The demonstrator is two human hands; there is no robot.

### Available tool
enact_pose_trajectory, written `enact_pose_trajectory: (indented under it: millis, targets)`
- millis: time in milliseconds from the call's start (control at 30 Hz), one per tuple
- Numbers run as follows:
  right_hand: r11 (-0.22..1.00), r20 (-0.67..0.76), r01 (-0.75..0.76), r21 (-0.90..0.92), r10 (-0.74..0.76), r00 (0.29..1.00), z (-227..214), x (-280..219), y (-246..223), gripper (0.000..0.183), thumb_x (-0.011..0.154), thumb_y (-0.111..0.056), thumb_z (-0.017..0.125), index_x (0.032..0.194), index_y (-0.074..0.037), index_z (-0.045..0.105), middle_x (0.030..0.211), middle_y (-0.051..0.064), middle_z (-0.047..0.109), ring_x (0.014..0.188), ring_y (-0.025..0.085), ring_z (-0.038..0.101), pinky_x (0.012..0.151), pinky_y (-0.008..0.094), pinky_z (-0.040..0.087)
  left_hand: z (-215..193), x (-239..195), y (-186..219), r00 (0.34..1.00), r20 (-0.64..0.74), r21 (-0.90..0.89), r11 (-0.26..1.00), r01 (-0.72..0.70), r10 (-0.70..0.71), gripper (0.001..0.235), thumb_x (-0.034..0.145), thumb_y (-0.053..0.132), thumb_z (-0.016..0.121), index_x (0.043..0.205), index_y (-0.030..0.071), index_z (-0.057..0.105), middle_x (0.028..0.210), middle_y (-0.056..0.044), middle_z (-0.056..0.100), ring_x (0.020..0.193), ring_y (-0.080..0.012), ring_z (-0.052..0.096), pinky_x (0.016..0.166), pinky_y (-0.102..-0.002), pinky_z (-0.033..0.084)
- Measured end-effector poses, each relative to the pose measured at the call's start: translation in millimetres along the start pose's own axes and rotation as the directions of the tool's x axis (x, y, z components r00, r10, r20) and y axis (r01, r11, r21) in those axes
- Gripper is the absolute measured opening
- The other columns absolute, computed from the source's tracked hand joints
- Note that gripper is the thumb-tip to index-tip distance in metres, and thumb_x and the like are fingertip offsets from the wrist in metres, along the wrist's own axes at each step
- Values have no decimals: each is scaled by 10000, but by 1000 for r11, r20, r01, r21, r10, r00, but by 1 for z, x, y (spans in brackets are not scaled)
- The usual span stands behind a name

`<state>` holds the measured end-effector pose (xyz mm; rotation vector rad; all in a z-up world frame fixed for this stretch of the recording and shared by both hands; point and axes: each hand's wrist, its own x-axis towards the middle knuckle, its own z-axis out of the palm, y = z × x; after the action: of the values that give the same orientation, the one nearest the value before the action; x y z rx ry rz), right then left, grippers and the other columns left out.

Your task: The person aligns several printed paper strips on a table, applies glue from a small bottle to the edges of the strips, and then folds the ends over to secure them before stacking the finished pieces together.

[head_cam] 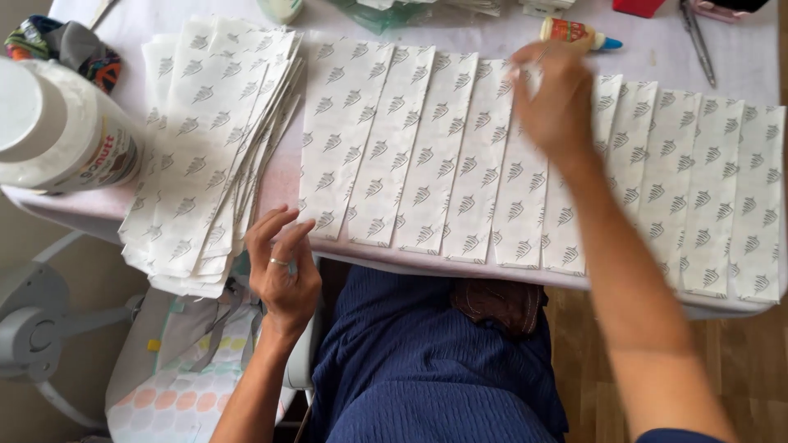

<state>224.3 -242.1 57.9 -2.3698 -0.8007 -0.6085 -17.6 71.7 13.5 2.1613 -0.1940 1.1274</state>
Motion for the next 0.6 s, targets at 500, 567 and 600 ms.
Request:
enact_pose_trajectory:
  millis: [500, 567, 600]
  targets:
    - [998, -109, -68, -2, 68, 992, -85, -10, 115, 272, 868, 19, 935, 1056, 11, 739, 970, 103, 749, 805, 190, 643, 718, 333, 533, 122, 67, 129, 972, 175, -624, 782, -16, 159, 219, 1027, -139, 612, 1232, -64, 614, 1353, -262, 471, 1220, -417, 689, 894, -355, 702]
    - [947, -138, -240, 215, 272, 952, -135, -46, 82, 258, 921, 71, 873, 1079, 3, 681, 988, 75, 694, 880, 169, 653, 778, 312, 580, 148, 68, 146, 945, 246, -665, 747, 1, 218, 205, 1031, -110, 629, 1221, -43, 592, 1363, -257, 459, 1188, -405, 683, 887, -374, 682]
    - [822, -119, -359, 442, 451, 885, -160, -64, 64, 265, 975, 130, 816, 1103, 1, 623, 1005, 54, 638, 956, 148, 662, 838, 288, 626, 162, 68, 155, 913, 304, -688, 726, 12, 273, 200, 1035, -81, 646, 1210, -22, 570, 1372, -253, 447, 1157, -392, 677, 879, -393, 662]
